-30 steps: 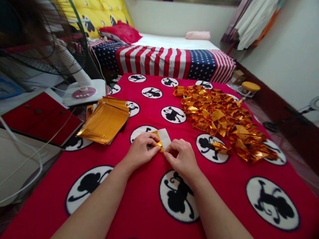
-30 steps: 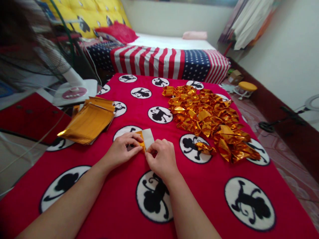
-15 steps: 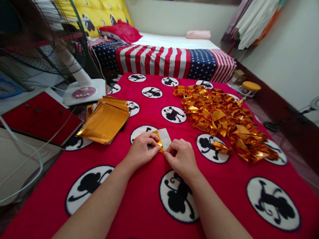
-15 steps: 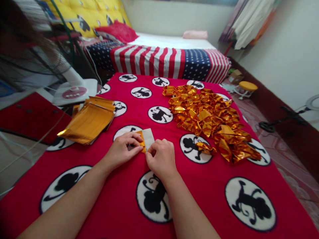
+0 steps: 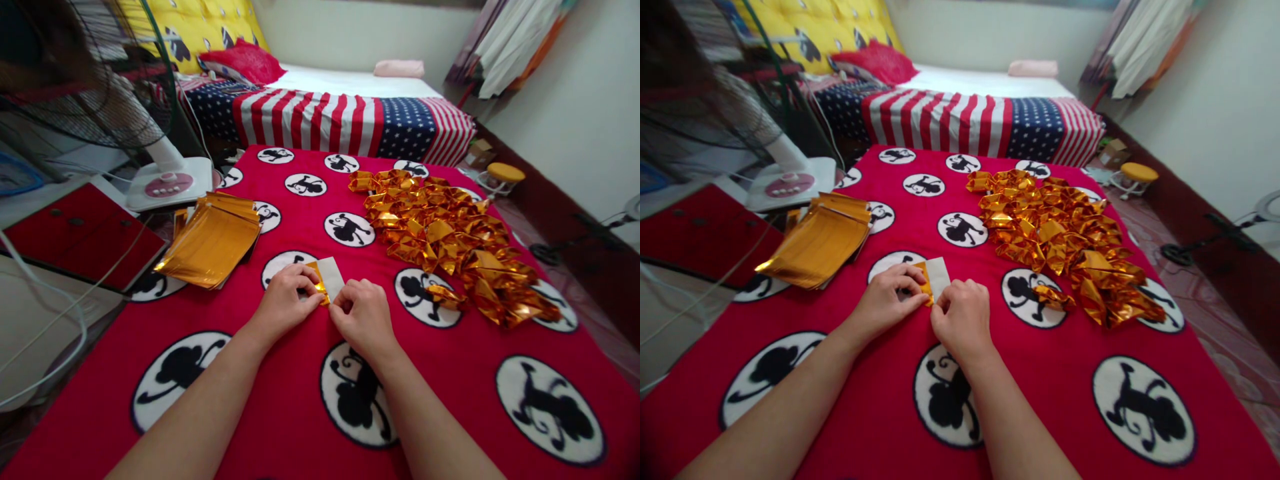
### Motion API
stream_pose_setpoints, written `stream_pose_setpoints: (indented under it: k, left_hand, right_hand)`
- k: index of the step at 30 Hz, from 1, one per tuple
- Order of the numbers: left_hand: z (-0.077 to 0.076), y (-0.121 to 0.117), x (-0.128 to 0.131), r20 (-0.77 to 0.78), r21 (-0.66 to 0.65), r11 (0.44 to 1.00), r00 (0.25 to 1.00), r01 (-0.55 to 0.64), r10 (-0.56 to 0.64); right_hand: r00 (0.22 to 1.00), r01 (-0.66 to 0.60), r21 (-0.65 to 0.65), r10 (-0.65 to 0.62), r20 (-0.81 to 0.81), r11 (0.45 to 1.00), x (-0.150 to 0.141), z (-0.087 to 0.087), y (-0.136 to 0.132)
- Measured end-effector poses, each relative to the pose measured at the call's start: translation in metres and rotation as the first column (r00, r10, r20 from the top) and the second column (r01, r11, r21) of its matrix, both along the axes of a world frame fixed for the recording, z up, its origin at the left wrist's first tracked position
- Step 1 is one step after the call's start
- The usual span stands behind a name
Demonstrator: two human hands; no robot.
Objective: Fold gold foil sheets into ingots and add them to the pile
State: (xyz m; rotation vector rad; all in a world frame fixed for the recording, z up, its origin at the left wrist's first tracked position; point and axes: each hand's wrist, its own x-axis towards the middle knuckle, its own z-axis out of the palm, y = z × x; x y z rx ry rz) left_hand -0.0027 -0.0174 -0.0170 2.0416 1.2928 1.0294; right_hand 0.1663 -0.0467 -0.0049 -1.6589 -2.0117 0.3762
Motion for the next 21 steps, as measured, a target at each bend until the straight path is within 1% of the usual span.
stream_pose_setpoints:
  k: [8,14,21]
  left_hand:
    - [0.0009,-0.0004,0.0004,-0.020,-0.003,1.000,1.000,0.000,0.000]
    - [0.0004,-0.0001,-0.0005,-0.065,0.015,0.999,0.997,-0.033,0.034]
    - [0.0017,0.0003,-0.0006,-0.085,-0.004,0.999,0.995,-0.043,0.043]
  right_hand:
    - [1.000,0.012,-0.014,-0.012,0.009,1.000,-0.0008,0.0024,-0.0014]
    - [1.000,0.014,-0.015,-0.014,0.006,1.000,-0.0005,0.0010,-0.0007]
    - [0.999,0.027,-0.023,-0.026,0.024,0.999,-0.0013,0.0006,-0.0011]
